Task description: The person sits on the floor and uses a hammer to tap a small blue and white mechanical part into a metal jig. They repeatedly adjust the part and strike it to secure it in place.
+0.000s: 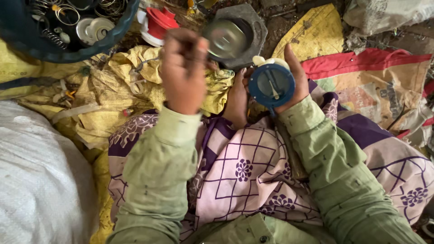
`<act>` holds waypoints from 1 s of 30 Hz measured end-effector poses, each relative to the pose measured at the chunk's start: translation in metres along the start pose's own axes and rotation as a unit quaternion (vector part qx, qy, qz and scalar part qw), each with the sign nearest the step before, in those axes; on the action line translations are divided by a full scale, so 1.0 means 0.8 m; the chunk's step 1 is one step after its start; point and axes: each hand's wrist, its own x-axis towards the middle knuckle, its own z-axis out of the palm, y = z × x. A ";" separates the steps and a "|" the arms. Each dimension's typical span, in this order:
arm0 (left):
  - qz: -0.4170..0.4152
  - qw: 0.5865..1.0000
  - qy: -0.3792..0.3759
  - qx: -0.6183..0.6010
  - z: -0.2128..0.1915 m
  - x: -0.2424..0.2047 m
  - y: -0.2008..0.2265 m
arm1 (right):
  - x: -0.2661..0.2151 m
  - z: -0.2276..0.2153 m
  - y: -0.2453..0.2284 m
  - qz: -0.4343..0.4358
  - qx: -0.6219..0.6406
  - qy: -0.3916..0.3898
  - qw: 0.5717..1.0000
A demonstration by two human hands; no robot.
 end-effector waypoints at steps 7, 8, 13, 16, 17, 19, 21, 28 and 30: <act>-0.159 0.984 -0.013 -0.078 -0.050 0.036 -0.023 | 0.002 -0.003 -0.003 0.050 0.030 -0.051 0.997; -0.104 0.986 0.024 -0.128 -0.057 0.038 -0.021 | 0.004 -0.004 -0.001 0.035 0.005 -0.034 0.999; 0.034 0.945 0.182 -0.271 -0.086 0.050 -0.007 | -0.010 -0.014 -0.005 -0.024 -0.037 -0.008 0.999; -0.021 0.961 0.193 -0.200 -0.079 0.051 -0.012 | 0.003 -0.008 0.000 -0.022 -0.074 0.011 0.997; -0.042 0.965 0.166 -0.200 -0.074 0.049 -0.017 | 0.004 -0.008 0.002 -0.016 -0.062 0.010 0.998; -0.086 0.969 0.109 -0.203 -0.057 0.040 -0.030 | 0.004 -0.011 0.001 -0.007 -0.039 0.013 0.999; -0.096 0.979 0.064 -0.169 -0.040 0.030 -0.036 | 0.001 -0.015 -0.005 -0.009 -0.003 0.006 1.000; -0.120 0.991 -0.046 -0.037 -0.006 0.014 -0.025 | 0.000 0.001 -0.003 -0.029 0.010 0.026 0.999; -0.089 0.993 -0.078 0.027 -0.001 0.010 -0.026 | -0.004 0.010 0.000 -0.046 -0.025 0.042 0.998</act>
